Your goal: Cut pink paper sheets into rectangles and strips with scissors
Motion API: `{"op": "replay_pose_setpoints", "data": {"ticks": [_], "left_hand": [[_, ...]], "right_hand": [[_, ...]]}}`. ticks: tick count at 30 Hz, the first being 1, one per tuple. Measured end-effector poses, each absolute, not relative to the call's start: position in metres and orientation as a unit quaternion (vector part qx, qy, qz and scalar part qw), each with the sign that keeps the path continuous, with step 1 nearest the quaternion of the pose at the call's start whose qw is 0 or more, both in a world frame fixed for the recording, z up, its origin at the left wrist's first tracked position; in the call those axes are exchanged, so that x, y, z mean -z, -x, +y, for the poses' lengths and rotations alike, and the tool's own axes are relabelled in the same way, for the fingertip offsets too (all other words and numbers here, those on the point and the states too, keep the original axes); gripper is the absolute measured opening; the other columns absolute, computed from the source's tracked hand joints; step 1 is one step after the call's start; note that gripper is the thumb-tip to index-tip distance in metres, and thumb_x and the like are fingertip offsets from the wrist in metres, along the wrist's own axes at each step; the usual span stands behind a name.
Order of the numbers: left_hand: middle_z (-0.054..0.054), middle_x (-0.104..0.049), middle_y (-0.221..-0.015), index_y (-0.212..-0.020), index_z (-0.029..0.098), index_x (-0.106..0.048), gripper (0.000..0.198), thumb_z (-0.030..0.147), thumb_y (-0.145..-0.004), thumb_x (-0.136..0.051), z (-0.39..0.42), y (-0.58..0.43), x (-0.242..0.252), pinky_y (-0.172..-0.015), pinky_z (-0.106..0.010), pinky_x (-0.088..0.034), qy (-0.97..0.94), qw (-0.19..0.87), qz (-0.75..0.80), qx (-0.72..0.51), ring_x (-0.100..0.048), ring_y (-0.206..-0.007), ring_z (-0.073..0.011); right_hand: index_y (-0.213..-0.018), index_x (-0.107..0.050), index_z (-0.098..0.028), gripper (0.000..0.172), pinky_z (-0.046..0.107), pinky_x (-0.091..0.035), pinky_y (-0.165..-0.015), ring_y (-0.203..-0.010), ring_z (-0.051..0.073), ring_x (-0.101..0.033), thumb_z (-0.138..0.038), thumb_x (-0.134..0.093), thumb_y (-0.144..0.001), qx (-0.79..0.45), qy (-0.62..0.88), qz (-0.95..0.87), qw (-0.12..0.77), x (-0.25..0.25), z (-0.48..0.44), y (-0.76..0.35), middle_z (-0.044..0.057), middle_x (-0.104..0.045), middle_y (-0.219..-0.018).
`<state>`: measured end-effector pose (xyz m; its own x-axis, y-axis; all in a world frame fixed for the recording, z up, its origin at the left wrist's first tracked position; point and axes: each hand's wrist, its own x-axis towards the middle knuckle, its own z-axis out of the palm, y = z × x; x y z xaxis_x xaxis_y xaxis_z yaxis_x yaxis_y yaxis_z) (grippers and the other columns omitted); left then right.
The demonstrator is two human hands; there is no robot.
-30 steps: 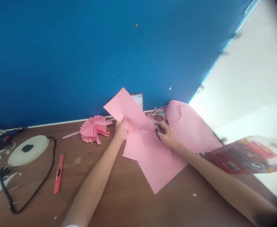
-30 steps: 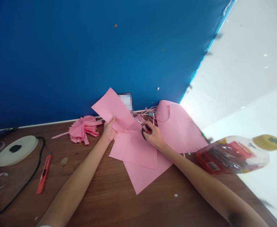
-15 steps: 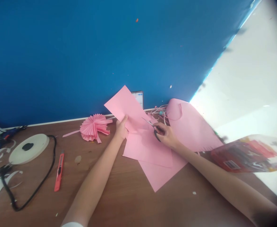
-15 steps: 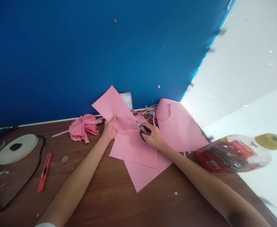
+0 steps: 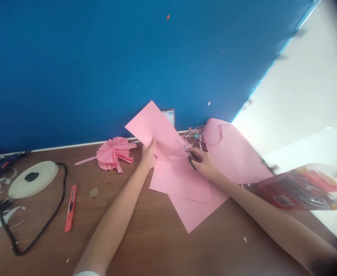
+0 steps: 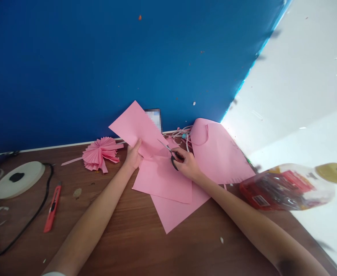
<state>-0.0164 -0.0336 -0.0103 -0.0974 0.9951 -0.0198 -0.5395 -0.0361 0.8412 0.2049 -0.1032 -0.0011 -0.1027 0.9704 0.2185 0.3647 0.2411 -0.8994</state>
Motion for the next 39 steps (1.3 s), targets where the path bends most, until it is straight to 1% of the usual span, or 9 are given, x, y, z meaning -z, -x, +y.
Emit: {"op": "replay_pose_setpoints", "data": {"ticks": [8, 13, 17, 22, 25, 28, 31, 35, 39], "left_hand": [[-0.006, -0.065, -0.113, -0.114, 0.020, -0.060, 0.050, 0.036, -0.069, -0.075, -0.0348, 0.0151, 0.0086, -0.096, -0.034, -0.045, -0.324, 0.593, 0.351, -0.648, -0.060, -0.109, -0.0206], [-0.008, -0.064, -0.116, -0.117, 0.019, -0.058, 0.053, 0.037, -0.069, -0.075, -0.0348, 0.0149, 0.0091, -0.095, -0.032, -0.046, -0.330, 0.591, 0.346, -0.650, -0.058, -0.112, -0.0212], [-0.008, -0.064, -0.117, -0.114, 0.019, -0.059, 0.050, 0.037, -0.070, -0.074, -0.0341, 0.0165, 0.0110, -0.095, -0.032, -0.046, -0.330, 0.594, 0.346, -0.647, -0.058, -0.111, -0.0214], [-0.009, -0.064, -0.117, -0.115, 0.018, -0.060, 0.052, 0.035, -0.069, -0.076, -0.0329, 0.0173, 0.0127, -0.096, -0.034, -0.045, -0.323, 0.601, 0.332, -0.651, -0.059, -0.110, -0.0220], [-0.009, -0.064, -0.117, -0.115, 0.018, -0.060, 0.051, 0.034, -0.069, -0.075, -0.0320, 0.0173, 0.0138, -0.097, -0.034, -0.045, -0.325, 0.601, 0.326, -0.653, -0.059, -0.110, -0.0217], [-0.008, -0.064, -0.117, -0.113, 0.018, -0.059, 0.047, 0.035, -0.071, -0.073, -0.0316, 0.0175, 0.0147, -0.095, -0.034, -0.046, -0.331, 0.601, 0.325, -0.651, -0.060, -0.109, -0.0210], [-0.008, -0.065, -0.114, -0.113, 0.018, -0.060, 0.047, 0.035, -0.071, -0.074, -0.0318, 0.0176, 0.0145, -0.096, -0.034, -0.045, -0.330, 0.600, 0.332, -0.649, -0.060, -0.107, -0.0209], [-0.008, -0.065, -0.113, -0.115, 0.019, -0.060, 0.049, 0.035, -0.071, -0.074, -0.0317, 0.0177, 0.0147, -0.097, -0.035, -0.044, -0.337, 0.596, 0.327, -0.652, -0.060, -0.108, -0.0212], [-0.009, -0.065, -0.115, -0.114, 0.018, -0.060, 0.048, 0.034, -0.071, -0.074, -0.0305, 0.0184, 0.0166, -0.098, -0.035, -0.044, -0.337, 0.596, 0.326, -0.652, -0.059, -0.111, -0.0214]], "right_hand": [[-0.102, -0.062, -0.020, 0.028, 0.027, -0.044, -0.063, -0.068, 0.014, -0.053, -0.030, -0.059, -0.076, -0.359, 0.500, -0.649, 0.447, 0.0056, -0.1004, -0.2056, 0.001, -0.057, -0.077], [-0.103, -0.062, -0.019, 0.029, 0.025, -0.042, -0.060, -0.065, 0.013, -0.050, -0.030, -0.059, -0.077, -0.367, 0.500, -0.647, 0.443, 0.0043, -0.1017, -0.2057, 0.000, -0.055, -0.076], [-0.103, -0.063, -0.018, 0.029, 0.025, -0.041, -0.057, -0.065, 0.013, -0.052, -0.031, -0.058, -0.077, -0.376, 0.503, -0.640, 0.443, 0.0021, -0.1028, -0.2053, 0.001, -0.056, -0.075], [-0.103, -0.065, -0.018, 0.030, 0.027, -0.045, -0.063, -0.073, 0.017, -0.057, -0.030, -0.059, -0.077, -0.384, 0.496, -0.638, 0.446, 0.0030, -0.1017, -0.2064, 0.003, -0.063, -0.085], [-0.104, -0.066, -0.018, 0.031, 0.029, -0.047, -0.066, -0.077, 0.019, -0.059, -0.032, -0.061, -0.076, -0.387, 0.498, -0.631, 0.452, 0.0059, -0.1005, -0.2075, 0.004, -0.065, -0.089], [-0.108, -0.067, -0.017, 0.036, 0.030, -0.048, -0.066, -0.078, 0.020, -0.060, -0.033, -0.063, -0.076, -0.393, 0.497, -0.625, 0.455, 0.0080, -0.0998, -0.2079, 0.005, -0.066, -0.087], [-0.111, -0.068, -0.017, 0.040, 0.030, -0.048, -0.065, -0.077, 0.021, -0.060, -0.034, -0.064, -0.076, -0.393, 0.498, -0.625, 0.454, 0.0078, -0.1000, -0.2079, 0.005, -0.066, -0.085], [-0.114, -0.067, -0.017, 0.041, 0.029, -0.048, -0.060, -0.072, 0.020, -0.061, -0.034, -0.061, -0.077, -0.392, 0.500, -0.626, 0.452, 0.0058, -0.1010, -0.2082, 0.005, -0.068, -0.087], [-0.115, -0.067, -0.017, 0.042, 0.030, -0.049, -0.062, -0.076, 0.022, -0.062, -0.035, -0.061, -0.078, -0.380, 0.505, -0.631, 0.451, 0.0052, -0.1015, -0.2091, 0.006, -0.069, -0.091]]}}
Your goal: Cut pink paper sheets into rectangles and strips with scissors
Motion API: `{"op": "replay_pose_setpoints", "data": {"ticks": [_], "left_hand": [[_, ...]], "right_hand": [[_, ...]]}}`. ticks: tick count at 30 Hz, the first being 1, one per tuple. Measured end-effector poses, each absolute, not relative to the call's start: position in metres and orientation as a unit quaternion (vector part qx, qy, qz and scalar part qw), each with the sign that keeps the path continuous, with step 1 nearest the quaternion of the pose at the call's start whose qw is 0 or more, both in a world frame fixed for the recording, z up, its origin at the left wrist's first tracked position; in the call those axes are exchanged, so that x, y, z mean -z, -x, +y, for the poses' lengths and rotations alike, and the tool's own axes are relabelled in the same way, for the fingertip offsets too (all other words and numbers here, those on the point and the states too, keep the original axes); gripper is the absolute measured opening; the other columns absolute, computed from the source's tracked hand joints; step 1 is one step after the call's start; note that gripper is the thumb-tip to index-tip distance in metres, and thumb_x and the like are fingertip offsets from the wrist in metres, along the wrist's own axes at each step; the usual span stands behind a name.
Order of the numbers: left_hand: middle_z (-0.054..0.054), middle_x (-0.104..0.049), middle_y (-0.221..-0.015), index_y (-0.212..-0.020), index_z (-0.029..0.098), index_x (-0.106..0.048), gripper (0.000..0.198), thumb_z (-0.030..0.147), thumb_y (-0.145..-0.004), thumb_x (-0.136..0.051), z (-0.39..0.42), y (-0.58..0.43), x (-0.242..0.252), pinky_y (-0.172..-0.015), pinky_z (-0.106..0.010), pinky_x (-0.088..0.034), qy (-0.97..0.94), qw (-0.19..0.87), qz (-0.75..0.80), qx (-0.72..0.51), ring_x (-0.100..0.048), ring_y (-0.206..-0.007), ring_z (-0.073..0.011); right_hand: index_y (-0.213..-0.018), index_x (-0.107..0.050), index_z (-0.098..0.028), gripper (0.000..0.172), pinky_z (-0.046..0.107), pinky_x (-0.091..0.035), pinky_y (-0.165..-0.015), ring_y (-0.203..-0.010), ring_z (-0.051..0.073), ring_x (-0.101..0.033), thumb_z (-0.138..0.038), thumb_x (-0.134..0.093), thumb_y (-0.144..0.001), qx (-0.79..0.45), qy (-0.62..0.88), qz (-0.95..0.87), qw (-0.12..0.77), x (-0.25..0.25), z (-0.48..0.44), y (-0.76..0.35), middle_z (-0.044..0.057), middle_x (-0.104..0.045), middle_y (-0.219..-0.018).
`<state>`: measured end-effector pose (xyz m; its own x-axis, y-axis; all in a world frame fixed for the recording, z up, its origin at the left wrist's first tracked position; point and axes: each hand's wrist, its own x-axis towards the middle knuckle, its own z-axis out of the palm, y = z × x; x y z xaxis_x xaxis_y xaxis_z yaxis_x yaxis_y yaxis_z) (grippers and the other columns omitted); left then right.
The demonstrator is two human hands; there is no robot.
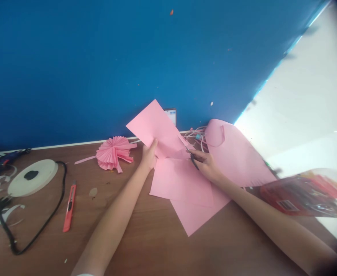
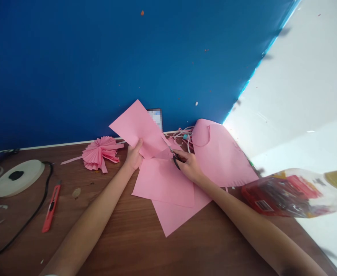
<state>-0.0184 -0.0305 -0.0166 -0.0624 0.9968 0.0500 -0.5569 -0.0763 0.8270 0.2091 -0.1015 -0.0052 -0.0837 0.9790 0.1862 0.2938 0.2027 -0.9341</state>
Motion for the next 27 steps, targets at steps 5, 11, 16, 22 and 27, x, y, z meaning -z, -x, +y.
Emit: {"op": "replay_pose_setpoints", "data": {"ticks": [5, 11, 16, 22, 27], "left_hand": [[-0.010, -0.065, -0.115, -0.114, 0.017, -0.060, 0.050, 0.035, -0.070, -0.075, -0.0306, 0.0183, 0.0163, -0.100, -0.036, -0.043, -0.340, 0.597, 0.326, -0.650, -0.059, -0.111, -0.0219], [-0.008, -0.065, -0.115, -0.111, 0.018, -0.061, 0.044, 0.035, -0.072, -0.073, -0.0301, 0.0181, 0.0180, -0.096, -0.034, -0.046, -0.341, 0.588, 0.332, -0.654, -0.060, -0.109, -0.0210], [-0.009, -0.064, -0.115, -0.112, 0.017, -0.060, 0.046, 0.035, -0.072, -0.073, -0.0295, 0.0188, 0.0193, -0.094, -0.034, -0.047, -0.341, 0.584, 0.342, -0.653, -0.061, -0.106, -0.0211], [-0.009, -0.066, -0.111, -0.107, 0.017, -0.062, 0.044, 0.038, -0.070, -0.074, -0.0296, 0.0195, 0.0187, -0.092, -0.033, -0.049, -0.336, 0.577, 0.364, -0.650, -0.061, -0.107, -0.0212], [-0.009, -0.065, -0.115, -0.111, 0.017, -0.060, 0.048, 0.036, -0.070, -0.075, -0.0304, 0.0186, 0.0164, -0.096, -0.035, -0.046, -0.330, 0.584, 0.352, -0.653, -0.059, -0.110, -0.0217]], "right_hand": [[-0.115, -0.067, -0.017, 0.042, 0.032, -0.050, -0.065, -0.080, 0.023, -0.063, -0.035, -0.061, -0.078, -0.375, 0.507, -0.633, 0.449, 0.0054, -0.1013, -0.2094, 0.007, -0.069, -0.098], [-0.116, -0.066, -0.016, 0.043, 0.030, -0.049, -0.060, -0.074, 0.021, -0.063, -0.035, -0.061, -0.078, -0.375, 0.510, -0.631, 0.448, 0.0046, -0.1019, -0.2092, 0.007, -0.070, -0.094], [-0.115, -0.067, -0.017, 0.042, 0.030, -0.050, -0.061, -0.073, 0.021, -0.063, -0.034, -0.061, -0.078, -0.378, 0.504, -0.633, 0.450, 0.0047, -0.1023, -0.2091, 0.006, -0.071, -0.090], [-0.116, -0.066, -0.018, 0.041, 0.030, -0.050, -0.062, -0.075, 0.021, -0.063, -0.034, -0.060, -0.079, -0.364, 0.507, -0.641, 0.447, 0.0061, -0.1019, -0.2102, 0.005, -0.071, -0.091], [-0.118, -0.066, -0.018, 0.043, 0.029, -0.048, -0.058, -0.067, 0.018, -0.060, -0.036, -0.059, -0.080, -0.362, 0.509, -0.646, 0.438, 0.0065, -0.1021, -0.2109, 0.004, -0.070, -0.087]]}}
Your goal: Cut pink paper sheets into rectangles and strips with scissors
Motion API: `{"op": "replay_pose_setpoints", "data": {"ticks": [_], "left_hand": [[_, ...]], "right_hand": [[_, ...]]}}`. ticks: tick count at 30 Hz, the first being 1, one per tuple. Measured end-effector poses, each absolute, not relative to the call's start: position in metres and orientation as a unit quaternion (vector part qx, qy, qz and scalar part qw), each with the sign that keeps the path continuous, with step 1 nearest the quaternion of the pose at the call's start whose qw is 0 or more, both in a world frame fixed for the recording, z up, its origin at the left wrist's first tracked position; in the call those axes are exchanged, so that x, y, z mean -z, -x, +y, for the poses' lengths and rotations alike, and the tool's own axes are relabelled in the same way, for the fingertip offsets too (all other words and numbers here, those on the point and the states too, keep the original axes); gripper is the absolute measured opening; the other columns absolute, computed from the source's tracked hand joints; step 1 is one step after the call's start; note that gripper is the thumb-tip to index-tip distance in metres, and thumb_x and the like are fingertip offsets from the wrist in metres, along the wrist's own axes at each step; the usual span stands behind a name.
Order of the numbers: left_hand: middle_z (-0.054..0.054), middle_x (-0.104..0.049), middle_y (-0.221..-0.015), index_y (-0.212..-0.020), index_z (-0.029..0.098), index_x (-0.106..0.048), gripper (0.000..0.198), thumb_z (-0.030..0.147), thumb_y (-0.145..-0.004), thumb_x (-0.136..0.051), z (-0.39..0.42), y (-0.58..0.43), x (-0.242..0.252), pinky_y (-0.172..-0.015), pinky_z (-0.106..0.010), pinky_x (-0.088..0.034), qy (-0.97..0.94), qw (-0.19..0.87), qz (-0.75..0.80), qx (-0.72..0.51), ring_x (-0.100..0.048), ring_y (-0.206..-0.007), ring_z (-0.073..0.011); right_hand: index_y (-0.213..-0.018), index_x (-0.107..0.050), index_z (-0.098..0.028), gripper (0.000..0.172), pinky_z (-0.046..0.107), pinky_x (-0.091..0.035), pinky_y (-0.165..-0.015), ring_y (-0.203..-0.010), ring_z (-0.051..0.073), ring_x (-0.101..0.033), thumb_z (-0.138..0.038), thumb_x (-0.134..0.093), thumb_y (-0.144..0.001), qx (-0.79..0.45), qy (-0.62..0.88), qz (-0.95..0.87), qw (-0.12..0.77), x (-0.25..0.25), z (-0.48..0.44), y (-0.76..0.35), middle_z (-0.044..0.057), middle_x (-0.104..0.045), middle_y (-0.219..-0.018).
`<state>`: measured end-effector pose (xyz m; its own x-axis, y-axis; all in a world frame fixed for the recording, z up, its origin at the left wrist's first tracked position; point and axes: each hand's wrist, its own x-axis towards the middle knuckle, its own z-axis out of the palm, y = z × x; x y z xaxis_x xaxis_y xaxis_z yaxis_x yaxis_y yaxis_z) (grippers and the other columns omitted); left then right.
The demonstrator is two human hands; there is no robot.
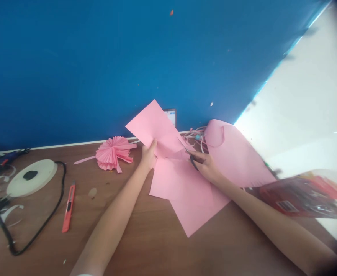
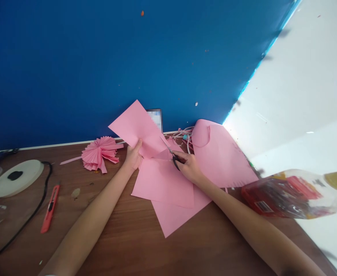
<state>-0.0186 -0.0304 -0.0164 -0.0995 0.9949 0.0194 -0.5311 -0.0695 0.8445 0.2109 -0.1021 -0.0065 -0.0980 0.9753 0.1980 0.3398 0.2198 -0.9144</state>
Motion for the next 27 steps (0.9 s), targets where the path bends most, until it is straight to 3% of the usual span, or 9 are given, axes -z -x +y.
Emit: {"op": "replay_pose_setpoints", "data": {"ticks": [7, 14, 27], "left_hand": [[-0.009, -0.063, -0.119, -0.115, 0.018, -0.059, 0.049, 0.036, -0.071, -0.074, -0.0320, 0.0183, 0.0136, -0.099, -0.036, -0.044, -0.339, 0.587, 0.346, -0.648, -0.055, -0.116, -0.0219], [-0.011, -0.062, -0.121, -0.113, 0.016, -0.060, 0.051, 0.033, -0.068, -0.077, -0.0312, 0.0185, 0.0151, -0.099, -0.037, -0.045, -0.333, 0.583, 0.352, -0.652, -0.058, -0.113, -0.0222], [-0.014, -0.063, -0.118, -0.111, 0.013, -0.062, 0.053, 0.030, -0.063, -0.080, -0.0329, 0.0175, 0.0170, -0.099, -0.041, -0.045, -0.349, 0.571, 0.360, -0.650, -0.060, -0.110, -0.0250]], "right_hand": [[-0.118, -0.066, -0.017, 0.044, 0.028, -0.047, -0.055, -0.062, 0.017, -0.058, -0.036, -0.058, -0.079, -0.356, 0.519, -0.650, 0.426, 0.0048, -0.1021, -0.2113, 0.004, -0.070, -0.083], [-0.116, -0.067, -0.017, 0.042, 0.030, -0.048, -0.058, -0.067, 0.019, -0.061, -0.035, -0.059, -0.079, -0.354, 0.518, -0.649, 0.430, 0.0069, -0.1015, -0.2110, 0.005, -0.071, -0.091], [-0.112, -0.068, -0.014, 0.046, 0.031, -0.051, -0.062, -0.074, 0.021, -0.063, -0.037, -0.067, -0.072, -0.413, 0.500, -0.612, 0.453, -0.0024, -0.1033, -0.2055, 0.006, -0.070, -0.079]]}}
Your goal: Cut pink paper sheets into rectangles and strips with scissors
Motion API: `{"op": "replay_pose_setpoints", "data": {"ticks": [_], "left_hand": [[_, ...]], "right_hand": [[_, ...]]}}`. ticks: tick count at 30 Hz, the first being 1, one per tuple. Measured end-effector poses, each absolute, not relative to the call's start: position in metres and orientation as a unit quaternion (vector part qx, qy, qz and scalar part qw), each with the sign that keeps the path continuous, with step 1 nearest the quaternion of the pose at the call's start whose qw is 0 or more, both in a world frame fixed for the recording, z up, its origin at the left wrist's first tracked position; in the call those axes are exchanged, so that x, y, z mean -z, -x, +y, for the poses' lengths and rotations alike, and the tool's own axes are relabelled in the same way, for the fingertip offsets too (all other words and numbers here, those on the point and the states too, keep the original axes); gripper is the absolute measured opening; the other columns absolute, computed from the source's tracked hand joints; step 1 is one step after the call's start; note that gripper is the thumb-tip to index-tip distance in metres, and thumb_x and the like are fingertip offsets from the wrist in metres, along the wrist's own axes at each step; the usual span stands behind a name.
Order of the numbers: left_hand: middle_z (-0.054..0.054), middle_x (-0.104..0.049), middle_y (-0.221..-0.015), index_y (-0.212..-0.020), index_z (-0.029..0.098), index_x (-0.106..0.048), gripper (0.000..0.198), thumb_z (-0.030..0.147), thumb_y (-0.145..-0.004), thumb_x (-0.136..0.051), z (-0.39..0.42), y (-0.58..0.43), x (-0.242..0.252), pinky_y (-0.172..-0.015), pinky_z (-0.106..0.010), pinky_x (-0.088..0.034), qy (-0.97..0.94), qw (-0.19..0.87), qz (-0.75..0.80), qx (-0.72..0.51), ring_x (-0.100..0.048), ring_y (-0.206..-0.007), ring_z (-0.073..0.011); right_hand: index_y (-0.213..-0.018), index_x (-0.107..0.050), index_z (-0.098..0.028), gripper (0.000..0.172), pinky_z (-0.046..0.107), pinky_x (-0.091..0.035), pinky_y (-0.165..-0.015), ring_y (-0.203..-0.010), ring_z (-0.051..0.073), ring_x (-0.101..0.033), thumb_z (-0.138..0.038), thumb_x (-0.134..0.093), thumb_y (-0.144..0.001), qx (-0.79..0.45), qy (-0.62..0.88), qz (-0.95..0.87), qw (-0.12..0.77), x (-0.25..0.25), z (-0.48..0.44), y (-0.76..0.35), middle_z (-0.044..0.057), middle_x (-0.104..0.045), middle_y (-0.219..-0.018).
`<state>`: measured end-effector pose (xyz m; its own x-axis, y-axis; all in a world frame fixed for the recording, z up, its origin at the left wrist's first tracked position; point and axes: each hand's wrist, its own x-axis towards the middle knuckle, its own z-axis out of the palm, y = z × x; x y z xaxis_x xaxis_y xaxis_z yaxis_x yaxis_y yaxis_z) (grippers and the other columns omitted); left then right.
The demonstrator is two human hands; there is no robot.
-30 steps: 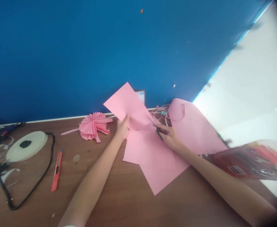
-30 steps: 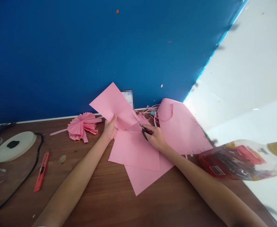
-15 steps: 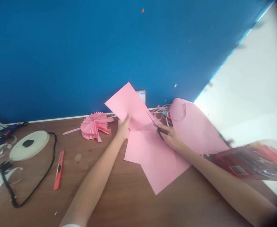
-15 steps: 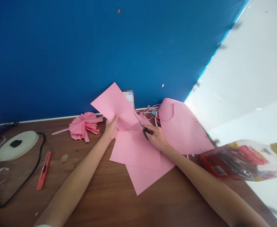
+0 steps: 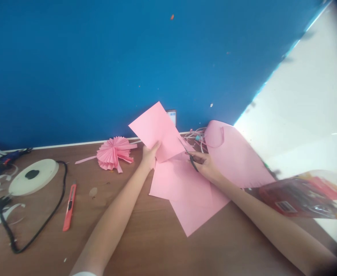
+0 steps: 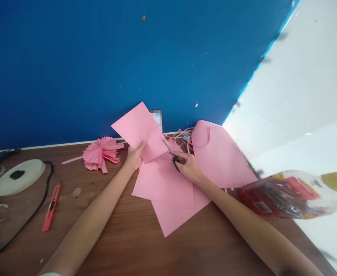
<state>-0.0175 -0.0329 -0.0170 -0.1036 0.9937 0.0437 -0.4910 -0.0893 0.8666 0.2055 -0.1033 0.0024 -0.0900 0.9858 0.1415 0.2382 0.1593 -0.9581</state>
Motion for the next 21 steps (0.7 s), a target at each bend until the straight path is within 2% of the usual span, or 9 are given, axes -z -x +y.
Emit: {"op": "replay_pose_setpoints", "data": {"ticks": [7, 13, 21], "left_hand": [[-0.016, -0.065, -0.113, -0.102, 0.010, -0.067, 0.049, 0.031, -0.060, -0.081, -0.036, 0.015, 0.015, -0.095, -0.045, -0.047, -0.373, 0.574, 0.371, -0.628, -0.063, -0.103, -0.0280], [-0.016, -0.068, -0.107, -0.098, 0.010, -0.068, 0.049, 0.031, -0.057, -0.083, -0.040, 0.013, 0.010, -0.097, -0.048, -0.045, -0.379, 0.578, 0.368, -0.622, -0.064, -0.101, -0.0298], [-0.015, -0.067, -0.110, -0.099, 0.010, -0.068, 0.046, 0.029, -0.059, -0.082, -0.039, 0.012, 0.012, -0.097, -0.045, -0.046, -0.412, 0.556, 0.374, -0.618, -0.063, -0.103, -0.0283]], "right_hand": [[-0.106, -0.070, -0.015, 0.042, 0.031, -0.051, -0.065, -0.075, 0.021, -0.063, -0.035, -0.071, -0.069, -0.422, 0.502, -0.594, 0.465, -0.007, -0.104, -0.203, 0.004, -0.069, -0.077], [-0.110, -0.067, -0.014, 0.046, 0.028, -0.048, -0.060, -0.067, 0.017, -0.060, -0.036, -0.071, -0.069, -0.447, 0.483, -0.589, 0.469, 0.002, -0.102, -0.205, 0.003, -0.066, -0.075], [-0.111, -0.063, -0.013, 0.045, 0.024, -0.043, -0.058, -0.063, 0.012, -0.053, -0.032, -0.070, -0.071, -0.443, 0.462, -0.602, 0.478, 0.009, -0.099, -0.207, 0.000, -0.059, -0.071]]}}
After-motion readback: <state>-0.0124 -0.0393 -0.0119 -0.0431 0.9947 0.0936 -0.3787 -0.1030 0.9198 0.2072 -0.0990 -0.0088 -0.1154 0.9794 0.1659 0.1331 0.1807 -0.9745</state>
